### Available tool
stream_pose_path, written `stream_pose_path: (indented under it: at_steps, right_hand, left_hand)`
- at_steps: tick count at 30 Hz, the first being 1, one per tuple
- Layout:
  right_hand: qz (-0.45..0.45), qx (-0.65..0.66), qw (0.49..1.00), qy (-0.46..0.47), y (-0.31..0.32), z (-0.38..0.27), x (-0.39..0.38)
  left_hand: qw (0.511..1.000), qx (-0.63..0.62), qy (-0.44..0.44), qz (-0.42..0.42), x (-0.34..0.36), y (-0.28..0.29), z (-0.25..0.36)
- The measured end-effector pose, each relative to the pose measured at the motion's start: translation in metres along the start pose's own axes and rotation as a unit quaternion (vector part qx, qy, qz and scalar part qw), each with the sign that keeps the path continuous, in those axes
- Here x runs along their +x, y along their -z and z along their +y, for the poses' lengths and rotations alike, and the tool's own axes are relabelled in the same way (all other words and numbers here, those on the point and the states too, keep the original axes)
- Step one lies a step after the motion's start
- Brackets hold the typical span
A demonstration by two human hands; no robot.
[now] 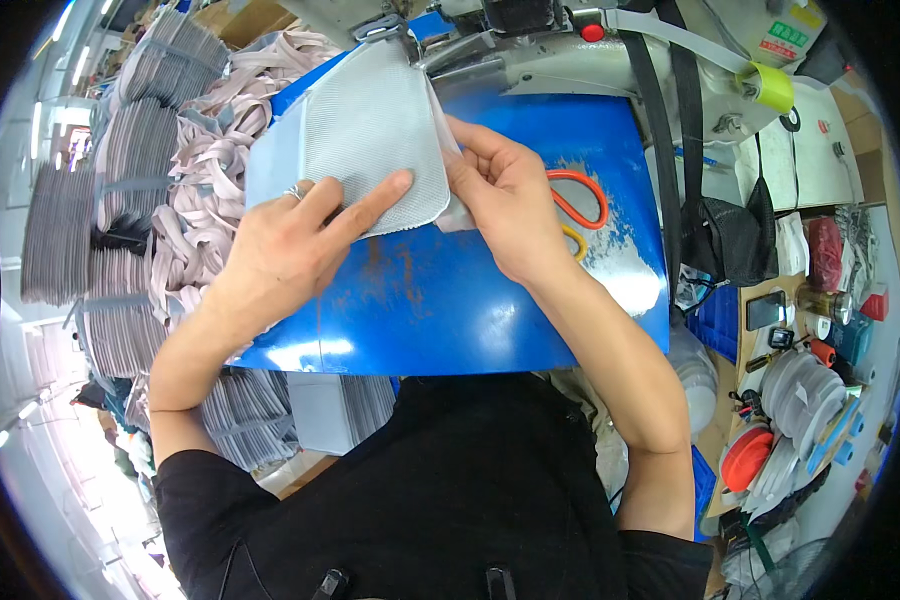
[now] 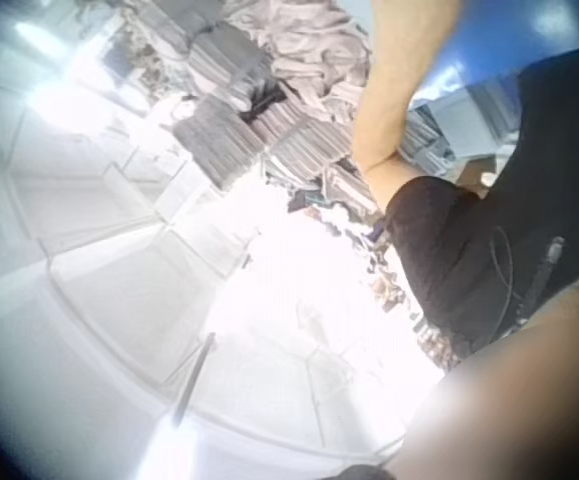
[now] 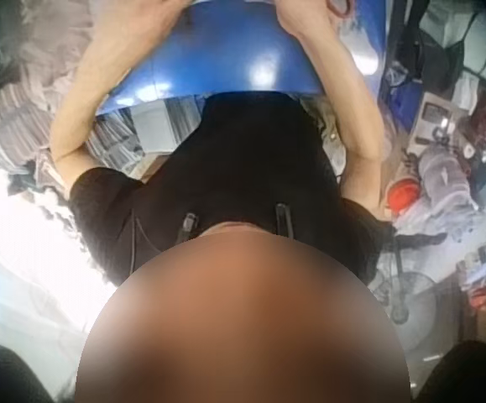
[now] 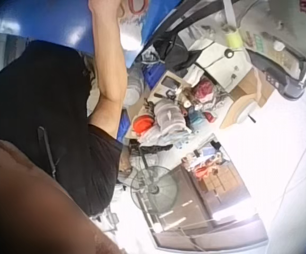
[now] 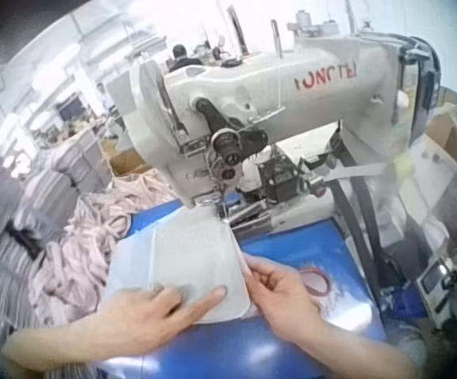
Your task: Assembling fabric bags and sewing on straps and mesh components using an industrial sewing machine.
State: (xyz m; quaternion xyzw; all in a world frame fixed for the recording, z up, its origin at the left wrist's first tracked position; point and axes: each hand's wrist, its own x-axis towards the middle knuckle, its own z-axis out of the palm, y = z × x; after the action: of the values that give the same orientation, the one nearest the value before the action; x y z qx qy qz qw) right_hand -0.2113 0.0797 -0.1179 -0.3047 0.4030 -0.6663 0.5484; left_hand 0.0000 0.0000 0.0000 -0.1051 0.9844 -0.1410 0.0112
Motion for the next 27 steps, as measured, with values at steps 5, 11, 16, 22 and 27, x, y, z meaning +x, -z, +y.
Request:
stream_pose_path:
  at_steps: [5, 11, 16, 22, 27]
  right_hand:
    - [-0.02, 0.029, 0.998, 0.044, -0.004, 0.007, 0.017]
    - [-0.015, 0.026, 0.999, 0.045, 0.002, 0.01, 0.048]
    - [0.01, 0.028, 0.999, 0.041, -0.002, 0.015, 0.058]
    - [0.024, 0.03, 0.997, 0.065, -0.007, 0.016, 0.059]
    - [0.023, 0.031, 0.997, 0.069, -0.008, 0.017, 0.06]
  left_hand:
    - [0.999, 0.028, -0.034, -0.024, 0.018, 0.015, -0.03]
    - [0.995, 0.065, -0.061, -0.04, 0.042, 0.02, -0.067]
    - [0.994, 0.078, -0.068, -0.019, 0.059, 0.014, -0.092]
    - [0.984, 0.152, -0.093, 0.009, 0.07, 0.011, -0.088]
    - [0.989, 0.13, -0.065, -0.015, 0.072, 0.017, -0.074]
